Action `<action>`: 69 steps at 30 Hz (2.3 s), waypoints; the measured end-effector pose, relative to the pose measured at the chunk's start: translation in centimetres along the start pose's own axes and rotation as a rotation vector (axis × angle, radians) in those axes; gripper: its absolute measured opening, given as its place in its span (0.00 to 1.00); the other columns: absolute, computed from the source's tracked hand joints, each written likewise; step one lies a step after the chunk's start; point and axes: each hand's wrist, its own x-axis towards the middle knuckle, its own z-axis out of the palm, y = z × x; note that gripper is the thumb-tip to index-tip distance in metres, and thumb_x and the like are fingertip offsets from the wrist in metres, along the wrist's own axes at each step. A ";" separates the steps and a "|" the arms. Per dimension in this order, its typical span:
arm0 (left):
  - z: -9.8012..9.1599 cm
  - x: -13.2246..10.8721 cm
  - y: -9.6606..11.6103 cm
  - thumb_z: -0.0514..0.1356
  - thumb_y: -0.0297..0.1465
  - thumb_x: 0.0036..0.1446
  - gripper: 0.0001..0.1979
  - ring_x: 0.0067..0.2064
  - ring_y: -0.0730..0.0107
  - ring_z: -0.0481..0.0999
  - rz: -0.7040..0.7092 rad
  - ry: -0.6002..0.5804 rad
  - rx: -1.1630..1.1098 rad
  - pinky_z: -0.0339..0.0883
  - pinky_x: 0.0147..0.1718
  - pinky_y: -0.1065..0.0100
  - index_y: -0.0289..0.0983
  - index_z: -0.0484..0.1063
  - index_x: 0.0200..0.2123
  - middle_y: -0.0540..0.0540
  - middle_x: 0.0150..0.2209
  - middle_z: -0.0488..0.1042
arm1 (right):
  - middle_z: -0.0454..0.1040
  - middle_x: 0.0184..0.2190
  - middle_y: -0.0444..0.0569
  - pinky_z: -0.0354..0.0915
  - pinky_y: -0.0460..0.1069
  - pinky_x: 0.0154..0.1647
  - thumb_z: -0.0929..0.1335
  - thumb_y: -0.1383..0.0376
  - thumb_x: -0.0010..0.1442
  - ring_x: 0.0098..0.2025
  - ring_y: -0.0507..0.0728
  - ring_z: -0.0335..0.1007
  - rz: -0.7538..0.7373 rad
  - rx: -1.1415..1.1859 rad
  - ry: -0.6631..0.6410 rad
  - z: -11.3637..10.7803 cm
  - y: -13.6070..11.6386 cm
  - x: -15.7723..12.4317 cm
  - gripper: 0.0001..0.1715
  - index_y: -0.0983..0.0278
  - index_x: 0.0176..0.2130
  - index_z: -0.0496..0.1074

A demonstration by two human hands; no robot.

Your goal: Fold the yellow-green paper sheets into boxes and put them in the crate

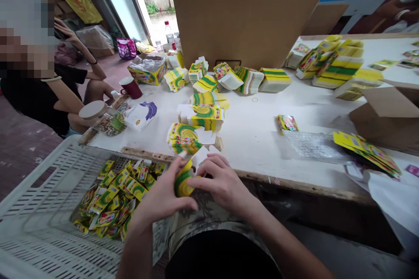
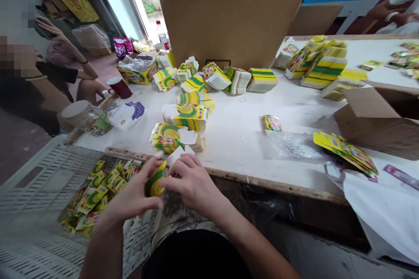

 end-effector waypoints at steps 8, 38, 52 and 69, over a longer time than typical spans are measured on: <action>5.9 0.5 -1.8 0.66 0.34 0.47 0.36 0.42 0.59 0.76 0.080 0.163 0.307 0.71 0.40 0.62 0.38 0.53 0.57 0.43 0.43 0.74 | 0.59 0.62 0.56 0.54 0.60 0.63 0.63 0.58 0.63 0.63 0.63 0.55 0.645 0.670 0.198 2.1 0.2 0.1 0.32 0.63 0.63 0.54; 2.4 0.1 -1.4 0.68 0.36 0.44 0.33 0.46 0.60 0.74 0.004 0.254 0.375 0.70 0.44 0.61 0.41 0.57 0.51 0.44 0.45 0.73 | 0.67 0.56 0.56 0.61 0.56 0.58 0.70 0.64 0.58 0.60 0.61 0.61 0.306 0.431 -0.208 0.6 2.7 -0.8 0.14 0.60 0.46 0.76; 2.7 -0.8 -3.1 0.69 0.36 0.46 0.30 0.46 0.60 0.73 0.051 0.559 0.233 0.70 0.45 0.60 0.38 0.61 0.50 0.41 0.46 0.70 | 0.55 0.64 0.56 0.48 0.57 0.66 0.61 0.64 0.66 0.68 0.58 0.46 0.284 0.536 -0.217 2.5 1.8 2.9 0.27 0.62 0.62 0.57; 4.5 -0.1 -3.0 0.68 0.35 0.45 0.28 0.43 0.56 0.74 0.111 0.628 0.469 0.69 0.43 0.57 0.37 0.62 0.49 0.41 0.43 0.71 | 0.71 0.54 0.58 0.63 0.57 0.56 0.58 0.60 0.66 0.54 0.61 0.68 0.677 0.530 0.024 5.2 1.5 0.9 0.26 0.67 0.60 0.61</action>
